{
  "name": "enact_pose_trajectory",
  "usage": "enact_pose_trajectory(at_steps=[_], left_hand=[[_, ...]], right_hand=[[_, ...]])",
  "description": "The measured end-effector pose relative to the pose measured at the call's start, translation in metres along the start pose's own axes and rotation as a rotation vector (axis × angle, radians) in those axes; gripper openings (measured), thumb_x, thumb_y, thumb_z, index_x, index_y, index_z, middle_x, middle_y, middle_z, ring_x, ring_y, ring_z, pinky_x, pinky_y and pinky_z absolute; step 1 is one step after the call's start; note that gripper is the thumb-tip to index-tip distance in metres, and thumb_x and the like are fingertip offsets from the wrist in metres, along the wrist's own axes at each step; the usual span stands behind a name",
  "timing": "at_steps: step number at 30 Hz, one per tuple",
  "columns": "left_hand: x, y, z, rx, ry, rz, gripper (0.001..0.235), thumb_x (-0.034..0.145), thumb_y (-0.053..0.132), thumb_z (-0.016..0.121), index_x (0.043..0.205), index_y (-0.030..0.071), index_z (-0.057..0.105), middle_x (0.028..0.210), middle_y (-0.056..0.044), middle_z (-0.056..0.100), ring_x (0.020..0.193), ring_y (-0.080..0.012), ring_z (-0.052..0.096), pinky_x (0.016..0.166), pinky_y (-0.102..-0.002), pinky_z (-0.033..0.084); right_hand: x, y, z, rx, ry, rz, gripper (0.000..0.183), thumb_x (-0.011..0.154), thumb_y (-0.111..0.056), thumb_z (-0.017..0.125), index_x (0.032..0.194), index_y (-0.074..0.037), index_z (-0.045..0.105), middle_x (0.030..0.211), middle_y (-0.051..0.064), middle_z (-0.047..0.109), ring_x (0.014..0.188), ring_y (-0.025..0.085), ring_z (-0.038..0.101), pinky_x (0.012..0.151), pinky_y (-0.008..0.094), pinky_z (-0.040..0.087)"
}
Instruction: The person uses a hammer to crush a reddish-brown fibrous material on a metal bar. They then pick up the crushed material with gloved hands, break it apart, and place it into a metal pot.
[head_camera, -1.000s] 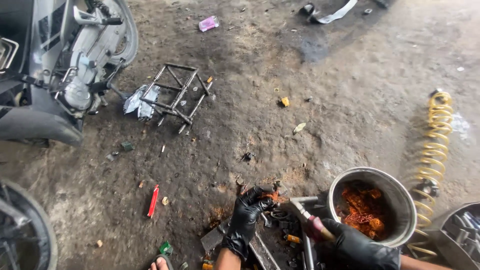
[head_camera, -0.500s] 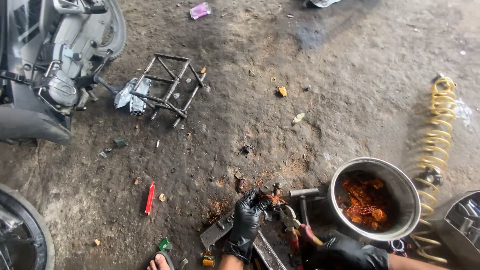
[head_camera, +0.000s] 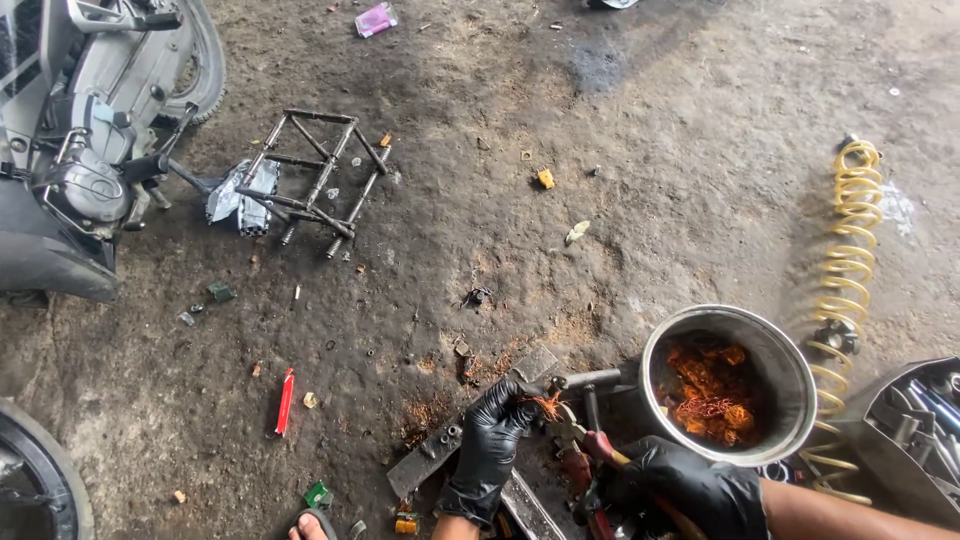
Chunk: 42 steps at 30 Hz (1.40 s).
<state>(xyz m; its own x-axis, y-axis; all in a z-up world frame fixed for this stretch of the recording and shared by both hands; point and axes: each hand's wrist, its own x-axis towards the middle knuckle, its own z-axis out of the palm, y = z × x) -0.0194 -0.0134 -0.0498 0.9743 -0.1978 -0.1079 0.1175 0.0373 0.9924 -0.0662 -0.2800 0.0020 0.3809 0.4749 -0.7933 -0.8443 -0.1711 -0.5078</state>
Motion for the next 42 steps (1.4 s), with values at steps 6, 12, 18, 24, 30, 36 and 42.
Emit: enact_pose_trajectory(at_steps=[6, 12, 18, 24, 30, 36, 42], left_hand=[[-0.002, 0.013, 0.004, 0.144, 0.032, 0.095, 0.010, 0.094, 0.019, 0.072, 0.100, 0.012, 0.077, 0.095, -0.003, 0.082, 0.081, -0.0133, 0.075, 0.073, -0.033, 0.063], [-0.005, 0.029, 0.009, 0.194, 0.078, 0.130, 0.011, 0.095, 0.018, 0.072, 0.098, 0.008, 0.078, 0.092, -0.006, 0.082, 0.086, -0.0153, 0.078, 0.080, -0.034, 0.063], [-0.006, 0.038, 0.009, 0.210, 0.052, 0.153, 0.012, 0.094, 0.017, 0.071, 0.101, 0.008, 0.076, 0.095, -0.006, 0.081, 0.090, -0.0152, 0.078, 0.081, -0.033, 0.063], [-0.008, 0.030, 0.018, 0.207, 0.155, 0.166, 0.009, 0.092, 0.014, 0.073, 0.097, 0.008, 0.077, 0.092, -0.006, 0.082, 0.086, -0.0173, 0.079, 0.078, -0.033, 0.064], [-0.010, 0.026, 0.024, 0.205, 0.203, 0.112, 0.009, 0.089, 0.012, 0.073, 0.096, 0.008, 0.077, 0.086, -0.007, 0.082, 0.080, -0.0171, 0.079, 0.073, -0.033, 0.063], [-0.011, 0.019, 0.029, 0.125, 0.204, 0.062, 0.007, 0.091, 0.010, 0.072, 0.096, 0.006, 0.076, 0.085, -0.007, 0.081, 0.078, -0.0169, 0.078, 0.073, -0.033, 0.064], [-0.013, 0.011, 0.033, 0.151, 0.242, 0.068, 0.010, 0.089, 0.007, 0.072, 0.098, 0.007, 0.077, 0.086, -0.008, 0.082, 0.079, -0.0164, 0.079, 0.072, -0.034, 0.064]], right_hand=[[0.007, 0.001, -0.021, -0.353, -0.007, -0.142, 0.029, 0.092, -0.027, 0.069, 0.083, -0.001, 0.078, 0.066, 0.003, 0.067, 0.059, 0.009, 0.056, 0.058, 0.030, 0.047], [-0.005, -0.017, -0.019, -0.447, -0.033, -0.163, 0.031, 0.088, -0.023, 0.070, 0.086, 0.007, 0.078, 0.064, 0.005, 0.063, 0.060, 0.010, 0.053, 0.055, 0.032, 0.045], [-0.024, -0.039, -0.011, -0.823, -0.328, -0.626, 0.033, 0.095, -0.027, 0.061, 0.106, -0.001, 0.077, 0.089, -0.001, 0.071, 0.079, 0.004, 0.064, 0.067, 0.028, 0.053], [0.001, -0.013, -0.003, -0.261, -0.013, -0.074, 0.031, 0.088, -0.025, 0.067, 0.088, 0.002, 0.082, 0.064, 0.003, 0.067, 0.058, 0.010, 0.055, 0.055, 0.031, 0.045], [0.009, -0.004, 0.003, -0.326, 0.094, -0.047, 0.031, 0.086, -0.026, 0.074, 0.083, 0.004, 0.081, 0.062, 0.006, 0.069, 0.053, 0.013, 0.059, 0.048, 0.032, 0.044], [0.049, 0.037, -0.007, -0.012, 0.463, 0.070, 0.027, 0.086, -0.024, 0.086, 0.098, -0.006, 0.070, 0.074, 0.012, 0.081, 0.060, 0.022, 0.074, 0.056, 0.037, 0.059], [0.053, 0.039, -0.007, -0.031, 0.134, 0.022, 0.036, 0.093, -0.035, 0.076, 0.103, -0.001, 0.079, 0.072, 0.009, 0.071, 0.056, 0.015, 0.064, 0.049, 0.030, 0.049]])
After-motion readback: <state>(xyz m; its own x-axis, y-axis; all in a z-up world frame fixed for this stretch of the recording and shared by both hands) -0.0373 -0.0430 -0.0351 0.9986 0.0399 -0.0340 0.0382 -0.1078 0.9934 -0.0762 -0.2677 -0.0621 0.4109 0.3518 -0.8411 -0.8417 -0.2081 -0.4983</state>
